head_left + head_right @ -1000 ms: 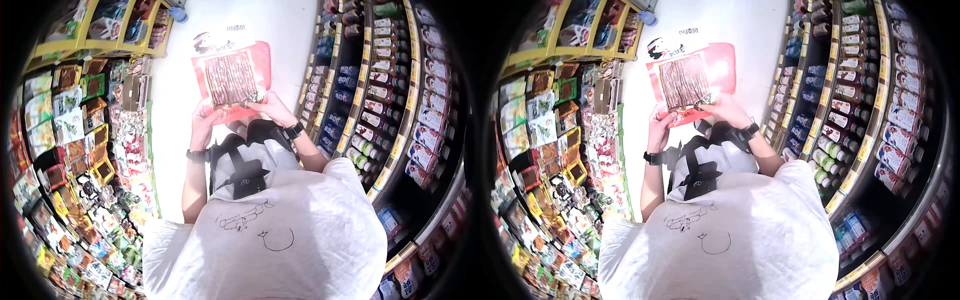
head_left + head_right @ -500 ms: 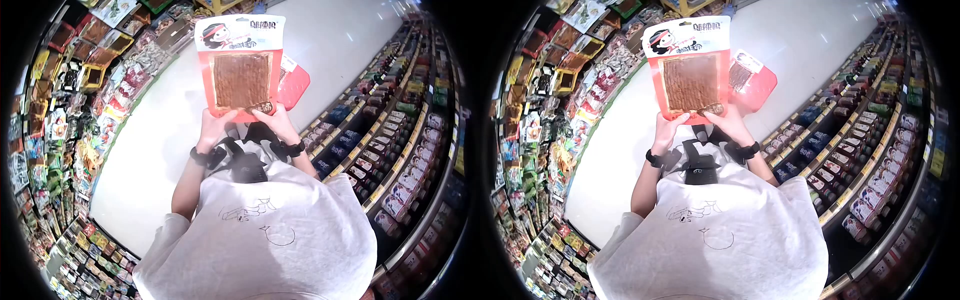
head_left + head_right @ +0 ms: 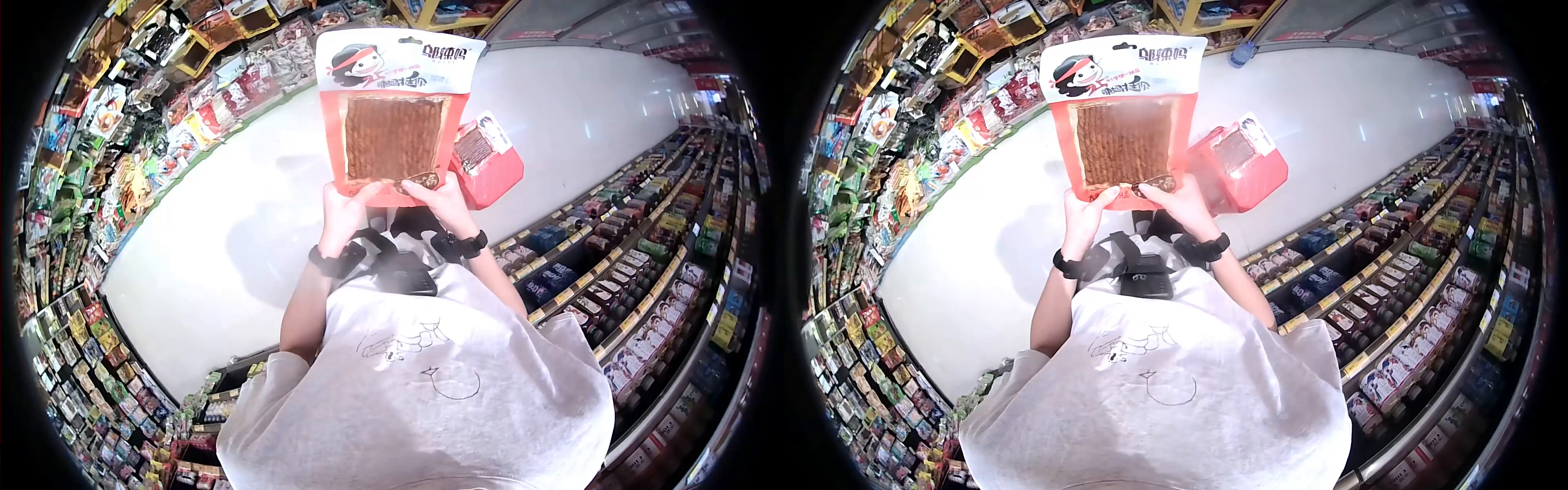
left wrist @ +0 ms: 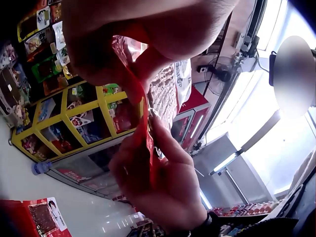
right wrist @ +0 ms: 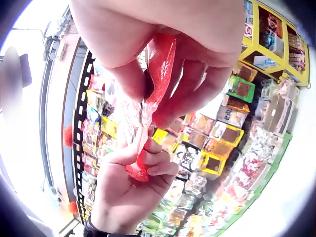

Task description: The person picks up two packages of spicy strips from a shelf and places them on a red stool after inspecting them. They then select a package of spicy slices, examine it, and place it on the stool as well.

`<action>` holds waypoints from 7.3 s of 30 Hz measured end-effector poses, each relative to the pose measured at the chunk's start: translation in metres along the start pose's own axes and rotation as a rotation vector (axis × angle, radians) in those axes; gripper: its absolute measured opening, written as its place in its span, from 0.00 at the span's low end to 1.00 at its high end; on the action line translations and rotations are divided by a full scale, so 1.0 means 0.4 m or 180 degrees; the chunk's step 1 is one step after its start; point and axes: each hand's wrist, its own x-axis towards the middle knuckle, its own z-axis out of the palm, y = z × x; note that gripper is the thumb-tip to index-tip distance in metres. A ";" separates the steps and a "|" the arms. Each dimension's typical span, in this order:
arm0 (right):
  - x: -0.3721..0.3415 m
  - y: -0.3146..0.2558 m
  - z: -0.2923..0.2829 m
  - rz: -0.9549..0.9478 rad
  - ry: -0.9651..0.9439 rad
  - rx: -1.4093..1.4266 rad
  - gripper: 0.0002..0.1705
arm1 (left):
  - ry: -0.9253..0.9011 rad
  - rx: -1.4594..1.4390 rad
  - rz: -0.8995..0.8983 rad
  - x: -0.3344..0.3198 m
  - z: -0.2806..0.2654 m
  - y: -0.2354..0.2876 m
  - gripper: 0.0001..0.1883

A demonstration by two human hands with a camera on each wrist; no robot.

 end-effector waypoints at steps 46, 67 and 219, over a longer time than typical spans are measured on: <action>0.753 -0.071 0.663 0.0998 -0.1565 0.0926 0.26 | 0.1199 0.0057 0.0133 0.343 -0.747 0.235 0.16; 0.915 -0.156 0.806 -0.0135 -0.1293 -0.0355 0.14 | 0.1320 0.0931 -0.0091 0.532 -0.897 0.345 0.17; 0.743 0.250 0.501 0.0126 0.1734 -0.1194 0.13 | -0.0667 0.2901 0.2094 1.280 -0.940 0.476 0.11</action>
